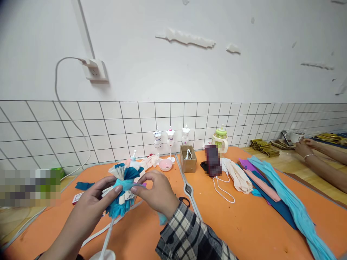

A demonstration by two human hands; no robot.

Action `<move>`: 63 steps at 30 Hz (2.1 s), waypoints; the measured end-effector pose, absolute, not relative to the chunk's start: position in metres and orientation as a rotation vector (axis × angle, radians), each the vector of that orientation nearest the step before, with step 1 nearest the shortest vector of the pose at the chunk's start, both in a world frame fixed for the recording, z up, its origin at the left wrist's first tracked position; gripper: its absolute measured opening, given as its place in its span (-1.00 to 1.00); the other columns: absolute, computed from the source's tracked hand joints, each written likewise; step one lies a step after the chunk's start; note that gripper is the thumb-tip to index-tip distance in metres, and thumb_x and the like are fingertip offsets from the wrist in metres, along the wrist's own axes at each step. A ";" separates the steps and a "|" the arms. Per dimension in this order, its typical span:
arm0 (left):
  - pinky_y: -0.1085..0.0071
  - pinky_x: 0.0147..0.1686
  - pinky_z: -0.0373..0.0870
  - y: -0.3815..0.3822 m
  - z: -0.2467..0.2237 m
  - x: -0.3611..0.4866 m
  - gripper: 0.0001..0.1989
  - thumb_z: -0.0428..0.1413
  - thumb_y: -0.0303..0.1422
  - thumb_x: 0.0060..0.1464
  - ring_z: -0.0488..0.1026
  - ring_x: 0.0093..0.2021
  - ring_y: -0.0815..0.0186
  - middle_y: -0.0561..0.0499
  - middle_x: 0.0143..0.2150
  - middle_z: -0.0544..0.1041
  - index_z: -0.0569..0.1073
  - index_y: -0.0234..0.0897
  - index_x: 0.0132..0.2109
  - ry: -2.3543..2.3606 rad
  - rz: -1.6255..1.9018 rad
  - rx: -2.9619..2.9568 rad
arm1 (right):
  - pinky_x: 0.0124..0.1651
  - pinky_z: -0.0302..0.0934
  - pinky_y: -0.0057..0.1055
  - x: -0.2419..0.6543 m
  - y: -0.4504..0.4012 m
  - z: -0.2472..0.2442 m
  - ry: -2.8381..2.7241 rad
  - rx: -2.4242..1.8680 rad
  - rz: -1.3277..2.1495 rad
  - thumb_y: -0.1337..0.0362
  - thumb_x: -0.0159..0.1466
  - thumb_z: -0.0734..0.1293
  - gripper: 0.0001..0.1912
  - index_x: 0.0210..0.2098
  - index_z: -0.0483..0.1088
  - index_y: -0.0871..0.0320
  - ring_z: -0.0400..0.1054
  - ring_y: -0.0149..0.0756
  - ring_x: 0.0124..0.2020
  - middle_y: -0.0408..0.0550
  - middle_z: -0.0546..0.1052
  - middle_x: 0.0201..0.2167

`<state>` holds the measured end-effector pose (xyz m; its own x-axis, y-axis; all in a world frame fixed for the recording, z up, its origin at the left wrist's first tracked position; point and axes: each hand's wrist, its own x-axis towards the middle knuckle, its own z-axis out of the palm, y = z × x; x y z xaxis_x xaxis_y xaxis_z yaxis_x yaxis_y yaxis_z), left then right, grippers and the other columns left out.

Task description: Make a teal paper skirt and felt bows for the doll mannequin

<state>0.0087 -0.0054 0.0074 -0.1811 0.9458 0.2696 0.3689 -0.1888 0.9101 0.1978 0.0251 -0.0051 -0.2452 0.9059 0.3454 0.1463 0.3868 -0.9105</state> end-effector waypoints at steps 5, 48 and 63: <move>0.34 -0.42 0.50 -0.006 0.009 0.009 -0.37 0.26 0.09 -0.16 0.57 -0.18 0.01 -0.19 -0.08 0.61 0.50 -0.29 -0.07 1.515 1.303 1.491 | -0.13 0.25 -0.36 0.199 0.021 0.002 -1.693 -0.907 1.071 0.17 0.14 0.43 -0.82 -0.44 0.48 0.17 0.40 -0.29 -0.27 -0.10 0.54 -0.39; 0.42 -0.51 0.44 -0.008 0.002 0.016 -0.56 0.34 -0.17 -0.08 0.45 -0.48 0.30 0.04 -0.39 0.54 0.50 -0.19 -0.05 0.859 1.155 0.901 | -0.53 0.13 -0.54 0.203 0.025 -0.005 -1.522 -0.664 1.500 0.01 0.07 0.50 -0.59 -0.28 0.46 0.20 0.19 -0.52 -0.56 -0.17 0.43 -0.45; 0.20 -0.05 0.50 0.000 -0.005 0.011 -0.40 0.42 -0.16 -0.29 0.40 0.16 -0.10 -0.19 0.04 0.57 0.54 -0.24 -0.04 1.247 1.308 1.338 | -0.64 0.19 -0.55 0.185 0.017 -0.009 -1.594 -0.977 1.248 0.21 0.24 0.33 -0.78 -0.14 0.31 0.11 0.22 -0.48 -0.67 -0.31 0.29 -0.59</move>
